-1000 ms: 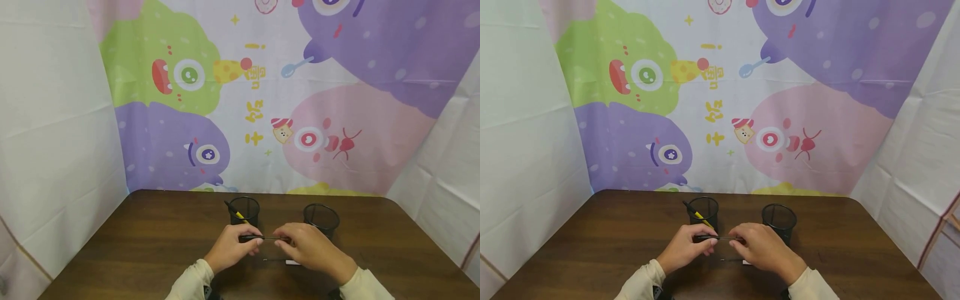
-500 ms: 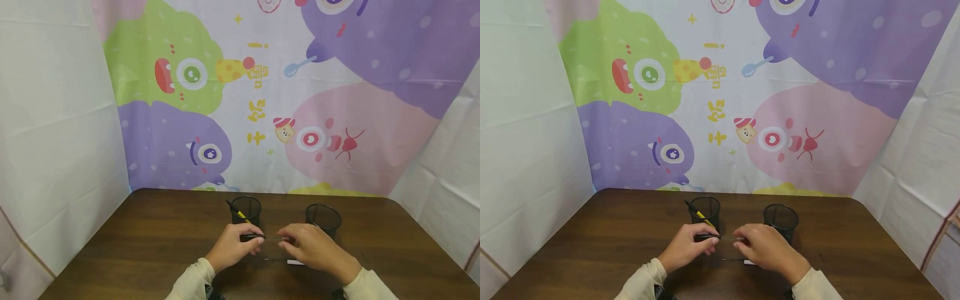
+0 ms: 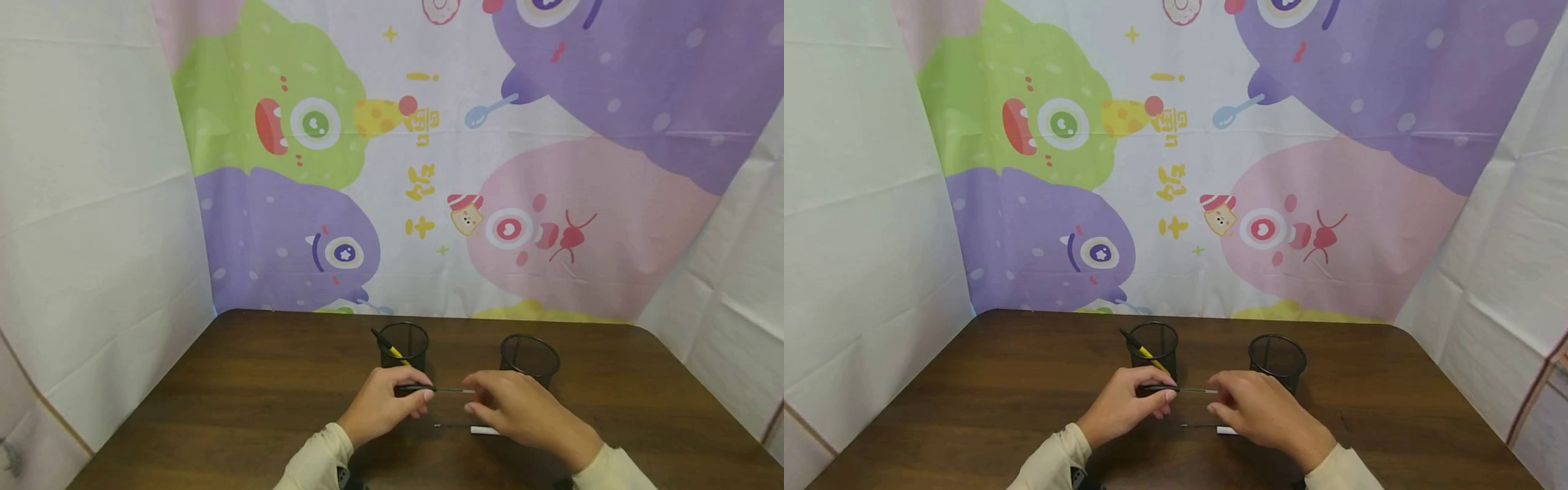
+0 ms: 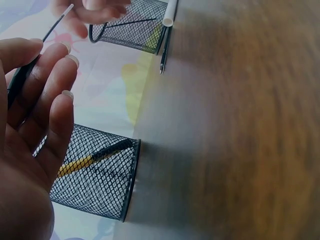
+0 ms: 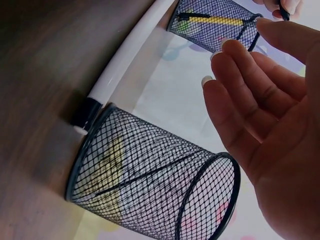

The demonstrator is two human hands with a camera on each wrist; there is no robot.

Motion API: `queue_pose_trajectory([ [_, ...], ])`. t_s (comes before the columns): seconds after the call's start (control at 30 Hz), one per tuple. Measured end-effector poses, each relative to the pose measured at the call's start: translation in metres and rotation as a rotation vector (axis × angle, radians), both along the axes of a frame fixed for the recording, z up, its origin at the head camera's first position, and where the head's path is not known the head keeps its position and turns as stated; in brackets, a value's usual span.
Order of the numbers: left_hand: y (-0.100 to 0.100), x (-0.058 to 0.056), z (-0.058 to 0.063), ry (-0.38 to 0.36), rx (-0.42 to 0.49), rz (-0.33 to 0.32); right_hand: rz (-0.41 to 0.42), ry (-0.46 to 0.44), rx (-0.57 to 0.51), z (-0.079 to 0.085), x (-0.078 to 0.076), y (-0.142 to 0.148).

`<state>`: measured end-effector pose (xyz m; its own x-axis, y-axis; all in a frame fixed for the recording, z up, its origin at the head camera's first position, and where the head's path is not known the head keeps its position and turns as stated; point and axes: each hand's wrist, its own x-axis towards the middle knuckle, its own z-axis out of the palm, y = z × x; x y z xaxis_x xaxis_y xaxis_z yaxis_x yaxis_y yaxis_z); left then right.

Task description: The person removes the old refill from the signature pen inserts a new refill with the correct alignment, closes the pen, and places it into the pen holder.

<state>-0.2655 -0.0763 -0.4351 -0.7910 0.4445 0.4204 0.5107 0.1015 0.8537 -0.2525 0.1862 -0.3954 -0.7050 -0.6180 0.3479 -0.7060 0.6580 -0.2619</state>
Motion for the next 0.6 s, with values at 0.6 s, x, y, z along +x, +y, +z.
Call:
queue_pose_trajectory([
  [0.6,0.001,0.001,0.000,-0.020,-0.013,0.007,0.016,-0.140,0.100,-0.002,0.001,0.015],
])
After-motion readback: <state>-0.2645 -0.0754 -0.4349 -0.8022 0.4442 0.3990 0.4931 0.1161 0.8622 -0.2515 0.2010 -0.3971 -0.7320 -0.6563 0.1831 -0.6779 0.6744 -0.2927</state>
